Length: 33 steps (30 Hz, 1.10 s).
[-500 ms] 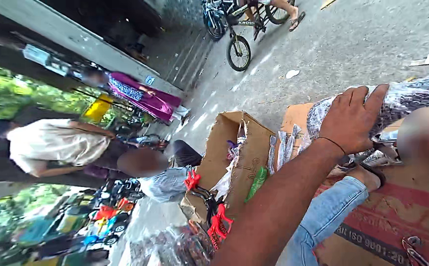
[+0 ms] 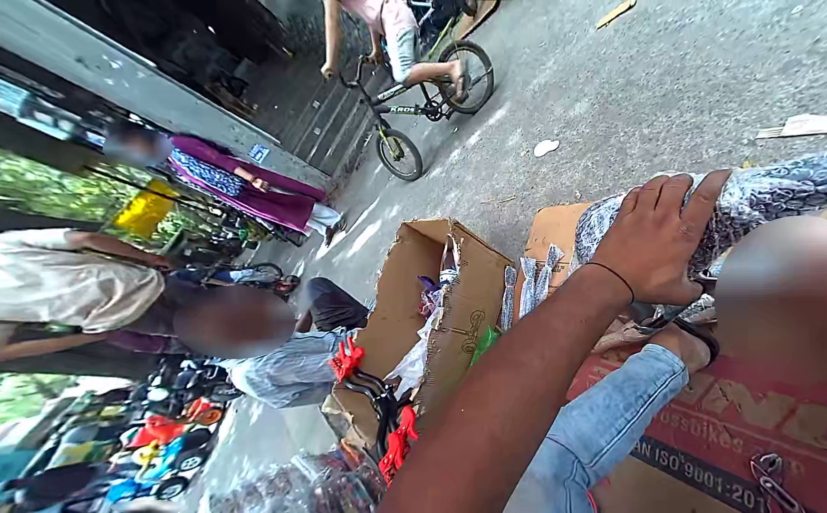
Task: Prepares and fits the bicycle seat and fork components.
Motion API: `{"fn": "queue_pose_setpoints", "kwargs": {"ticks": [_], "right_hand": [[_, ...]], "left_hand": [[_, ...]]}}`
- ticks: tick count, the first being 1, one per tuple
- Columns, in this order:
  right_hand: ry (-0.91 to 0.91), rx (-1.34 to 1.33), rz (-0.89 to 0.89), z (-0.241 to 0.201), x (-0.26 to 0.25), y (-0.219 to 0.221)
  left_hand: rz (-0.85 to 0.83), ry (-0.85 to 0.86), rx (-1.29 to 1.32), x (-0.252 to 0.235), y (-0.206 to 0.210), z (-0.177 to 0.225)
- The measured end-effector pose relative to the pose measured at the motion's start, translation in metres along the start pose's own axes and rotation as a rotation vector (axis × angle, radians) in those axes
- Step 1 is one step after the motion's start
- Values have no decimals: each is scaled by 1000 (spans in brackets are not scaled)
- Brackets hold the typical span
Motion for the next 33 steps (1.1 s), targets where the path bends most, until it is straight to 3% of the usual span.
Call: {"fn": "queue_pose_setpoints", "kwargs": {"ticks": [1, 5, 13, 16, 18, 20, 23, 27, 33], "right_hand": [[-22, -112, 99, 18, 0, 15], [4, -190, -38, 40, -10, 41], [19, -270, 38, 53, 2, 65], [123, -421, 306, 36, 12, 85], [275, -650, 520, 11, 9, 125], [297, -845, 631, 3, -3, 155], [166, -857, 504, 10, 0, 148], [144, -461, 339, 34, 12, 92], [138, -98, -13, 28, -9, 24]], "left_hand": [[6, 3, 14, 0, -1, 0], [85, -42, 154, 2, -7, -4], [270, -60, 70, 9, -5, 9], [279, -59, 73, 11, 0, 8], [271, -65, 76, 9, -1, 6], [272, -69, 68, 4, 0, 3], [248, -90, 63, 3, 1, 2], [266, -112, 37, 4, 2, 1], [280, -133, 20, -1, 1, -10]]}}
Point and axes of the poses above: each hand's wrist, its own x-axis away from the middle knuckle, its own y-axis out of the palm, z = x × y, the point moved 9 cm from there along -x, towards the middle knuckle, and after that the axes turned 5 degrees about -z, right-handed, at the moved point
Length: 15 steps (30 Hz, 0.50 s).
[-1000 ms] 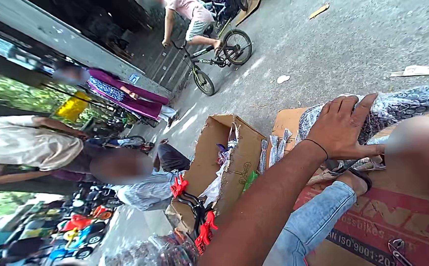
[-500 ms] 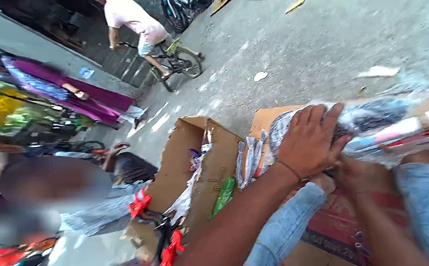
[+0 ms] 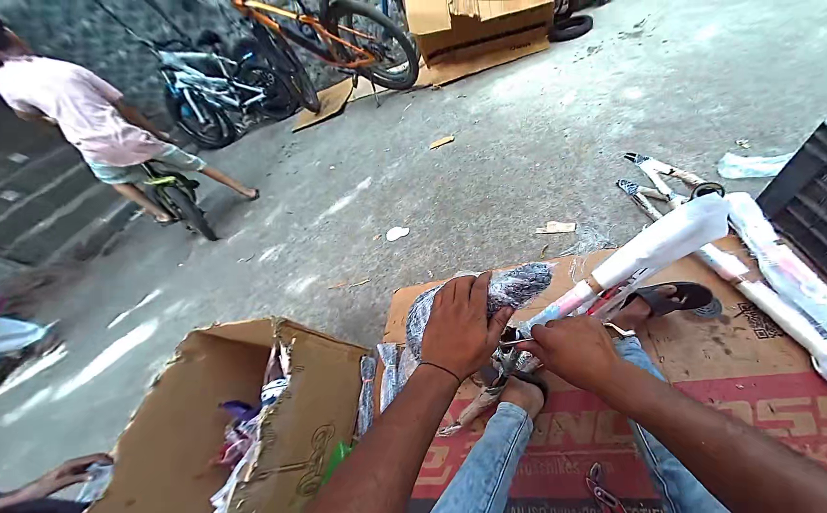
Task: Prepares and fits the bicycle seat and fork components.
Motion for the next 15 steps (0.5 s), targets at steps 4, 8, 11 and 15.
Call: {"fn": "queue_pose_setpoints", "kwargs": {"ticks": [4, 8, 11, 15], "right_hand": [[-94, -7, 9, 6, -8, 15], [-126, -76, 236, 17, -7, 19], [-134, -91, 335, 21, -9, 24], [-110, -71, 466, 22, 1, 30]], "left_hand": [[22, -11, -11, 1, -1, 1], [32, -28, 42, -4, -5, 3], [16, -43, 65, -5, -9, 0], [14, -14, 33, -2, -10, 3]]}}
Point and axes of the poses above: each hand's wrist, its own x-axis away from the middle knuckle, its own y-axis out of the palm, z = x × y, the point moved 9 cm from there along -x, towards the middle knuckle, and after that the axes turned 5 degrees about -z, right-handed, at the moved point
